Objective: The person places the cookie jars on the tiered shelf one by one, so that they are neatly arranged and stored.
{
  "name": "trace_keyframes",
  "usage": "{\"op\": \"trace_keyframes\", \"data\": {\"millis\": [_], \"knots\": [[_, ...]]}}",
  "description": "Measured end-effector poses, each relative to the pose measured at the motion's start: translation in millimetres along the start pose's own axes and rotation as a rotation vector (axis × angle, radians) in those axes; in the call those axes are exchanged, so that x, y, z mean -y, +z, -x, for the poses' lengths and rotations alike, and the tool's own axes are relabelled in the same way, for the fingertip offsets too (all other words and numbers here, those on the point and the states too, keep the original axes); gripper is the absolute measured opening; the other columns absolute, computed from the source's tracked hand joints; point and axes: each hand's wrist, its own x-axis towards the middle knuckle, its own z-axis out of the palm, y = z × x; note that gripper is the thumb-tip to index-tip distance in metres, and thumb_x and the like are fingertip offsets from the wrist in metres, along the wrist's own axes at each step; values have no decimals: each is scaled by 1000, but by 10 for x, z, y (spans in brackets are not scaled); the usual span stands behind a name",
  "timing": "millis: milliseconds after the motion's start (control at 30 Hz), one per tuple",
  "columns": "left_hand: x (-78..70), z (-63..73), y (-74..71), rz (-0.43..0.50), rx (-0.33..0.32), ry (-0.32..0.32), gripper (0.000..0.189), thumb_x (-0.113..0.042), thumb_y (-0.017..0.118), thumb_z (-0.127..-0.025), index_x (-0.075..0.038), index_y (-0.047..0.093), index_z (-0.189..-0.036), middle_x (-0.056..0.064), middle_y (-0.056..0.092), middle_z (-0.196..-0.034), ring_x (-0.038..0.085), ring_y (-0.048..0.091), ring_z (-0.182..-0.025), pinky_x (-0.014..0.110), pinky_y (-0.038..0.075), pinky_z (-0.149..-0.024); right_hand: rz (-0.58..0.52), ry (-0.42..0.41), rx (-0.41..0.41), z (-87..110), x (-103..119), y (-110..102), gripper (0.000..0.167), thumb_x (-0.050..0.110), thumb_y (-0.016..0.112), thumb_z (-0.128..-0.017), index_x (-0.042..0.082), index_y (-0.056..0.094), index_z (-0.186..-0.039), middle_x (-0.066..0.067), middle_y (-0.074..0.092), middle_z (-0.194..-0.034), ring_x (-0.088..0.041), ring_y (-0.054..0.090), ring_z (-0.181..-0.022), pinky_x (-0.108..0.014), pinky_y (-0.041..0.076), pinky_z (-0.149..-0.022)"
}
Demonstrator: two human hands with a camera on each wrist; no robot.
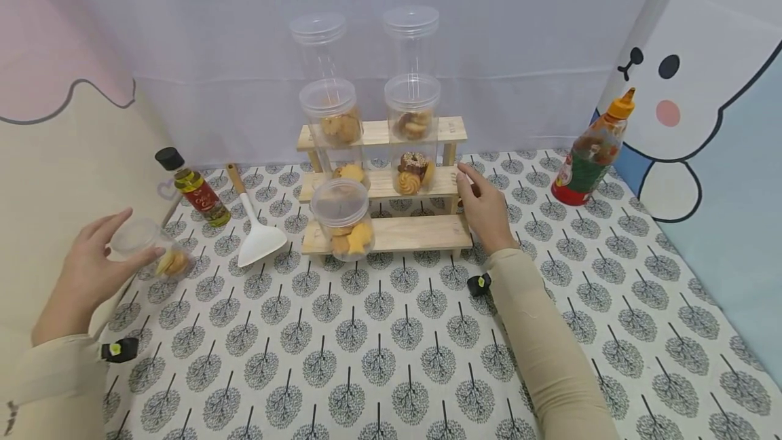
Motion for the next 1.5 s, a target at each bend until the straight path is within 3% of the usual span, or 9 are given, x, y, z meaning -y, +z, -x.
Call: {"op": "trace_keyframes", "data": {"millis": [600,1033,1267,1500], "knots": [[3,-13,104,-43,-31,33,75,-27,70,-94,-12,31,-157,28,23,-159,57,23,-140,77,24,-106,3,-14,-2,-23,5,9,50,59,42,-101,41,47,-147,-17,67,-124,-24,65,-95,-45,55,-87],[-21,-9,113,-55,-29,36,72,-28,70,-95,-10,35,-155,29,27,-156,58,28,-136,77,28,-103,15,-14,-3,-30,3,9,51,58,42,-101,38,48,-147,-20,67,-123,-29,67,-94,-47,54,-88],[-22,-6,127,-56,-31,27,72,-27,70,-94,-10,36,-155,28,27,-156,57,41,-123,74,39,-93,25,-14,-4,-28,-7,5,51,59,41,-101,39,47,-147,-19,67,-123,-29,66,-95,-47,54,-87],[-22,-10,135,-69,-19,13,72,-30,70,-95,-10,35,-155,28,26,-157,57,42,-121,74,40,-92,23,-13,-3,-11,-15,3,50,57,41,-102,38,47,-148,-20,67,-122,-30,67,-96,-50,54,-92]]}}
